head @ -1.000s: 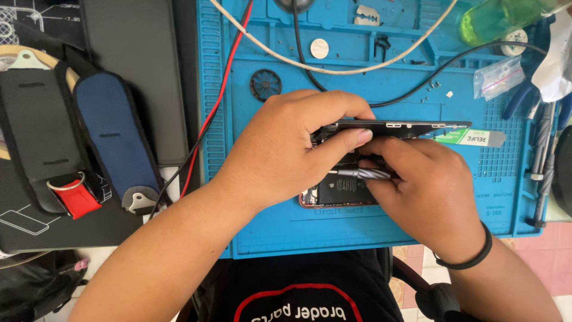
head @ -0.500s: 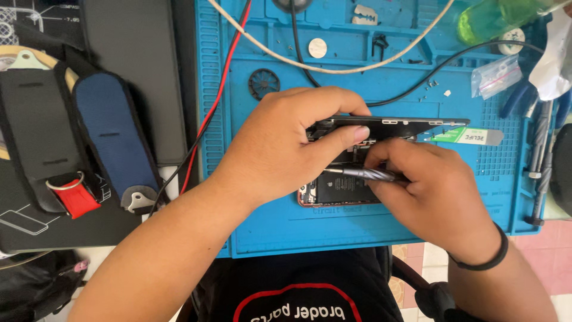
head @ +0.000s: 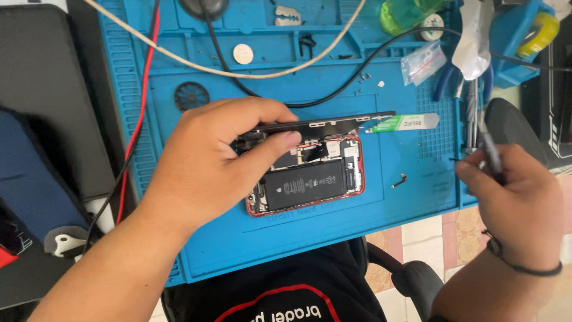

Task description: The person reassembles an opened smartphone on a blue repair mat, holding the detached screen, working on the internal components with a screwdriver and fingers, then presses the screen into place and plugs a charging cable into the phone to test it.

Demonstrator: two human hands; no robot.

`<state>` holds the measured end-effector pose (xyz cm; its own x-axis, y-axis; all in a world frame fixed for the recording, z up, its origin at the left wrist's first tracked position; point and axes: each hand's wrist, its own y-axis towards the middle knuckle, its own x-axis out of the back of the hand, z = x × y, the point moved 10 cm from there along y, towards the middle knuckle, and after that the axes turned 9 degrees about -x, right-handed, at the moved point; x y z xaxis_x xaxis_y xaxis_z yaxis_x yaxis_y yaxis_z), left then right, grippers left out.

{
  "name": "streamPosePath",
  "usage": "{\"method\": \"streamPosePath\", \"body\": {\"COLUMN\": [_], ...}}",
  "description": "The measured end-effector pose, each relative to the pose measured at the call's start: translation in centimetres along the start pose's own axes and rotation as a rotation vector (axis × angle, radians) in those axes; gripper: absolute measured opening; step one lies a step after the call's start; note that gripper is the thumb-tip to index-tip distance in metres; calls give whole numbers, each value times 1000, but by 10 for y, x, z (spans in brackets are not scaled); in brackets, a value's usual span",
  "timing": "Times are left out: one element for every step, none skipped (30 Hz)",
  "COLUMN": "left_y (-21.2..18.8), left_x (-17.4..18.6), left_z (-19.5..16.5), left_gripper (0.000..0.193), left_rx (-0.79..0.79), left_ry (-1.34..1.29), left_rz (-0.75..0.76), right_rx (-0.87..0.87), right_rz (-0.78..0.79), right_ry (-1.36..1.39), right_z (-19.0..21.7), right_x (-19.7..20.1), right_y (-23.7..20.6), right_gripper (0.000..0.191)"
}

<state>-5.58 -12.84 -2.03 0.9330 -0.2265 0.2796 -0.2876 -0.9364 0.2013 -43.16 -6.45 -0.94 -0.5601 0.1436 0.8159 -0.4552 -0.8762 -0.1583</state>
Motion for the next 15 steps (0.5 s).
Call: {"method": "streamPosePath", "body": {"left_y": [0,0,0,0,0,-1,-1,-2,-1,-2,-2,-2,-2,-3,-3], "left_x": [1,1,1,1,1,1,1,1,2,1,2,2,2,2,2], "left_z": [0,-1,-1,0,1,2,3,5,5,4,4,5,6,7,8], "left_gripper": [20,20,20,20,21,21,22,22,22,22,23,23,23,23,24], "left_rx": [-7,-14,-7,-2,4,19,35,51,47,44,41,46,52,59,64], "left_ry": [8,15,8,1,-6,-14,-22,-30,-28,-25,-22,-16,-10,-6,0], "left_rz": [0,0,3,5,6,5,4,3,4,3,2,0,1,2,-1], "right_rx": [-6,-12,-15,10,36,61,82,103,125,97,71,42,38,32,27], "right_rz": [17,33,48,37,27,17,9,2,-6,-14,-21,-28,-45,-63,-81], "right_ry": [-45,-91,-135,-151,-169,-187,-164,-142,-119,-80,-41,-2,-9,-17,-25], "right_z": [-2,-3,-3,1,6,9,13,16,20,17,14,11,9,5,1], "right_x": [-3,-7,-11,-13,-18,-21,-22,-24,-23,-21,-18,-16,-13,-10,-7], "right_y": [4,7,10,14,17,18,19,19,19,20,20,20,20,18,17], "right_gripper": [14,14,13,15,17,19,19,20,21,21,22,22,21,21,21]}}
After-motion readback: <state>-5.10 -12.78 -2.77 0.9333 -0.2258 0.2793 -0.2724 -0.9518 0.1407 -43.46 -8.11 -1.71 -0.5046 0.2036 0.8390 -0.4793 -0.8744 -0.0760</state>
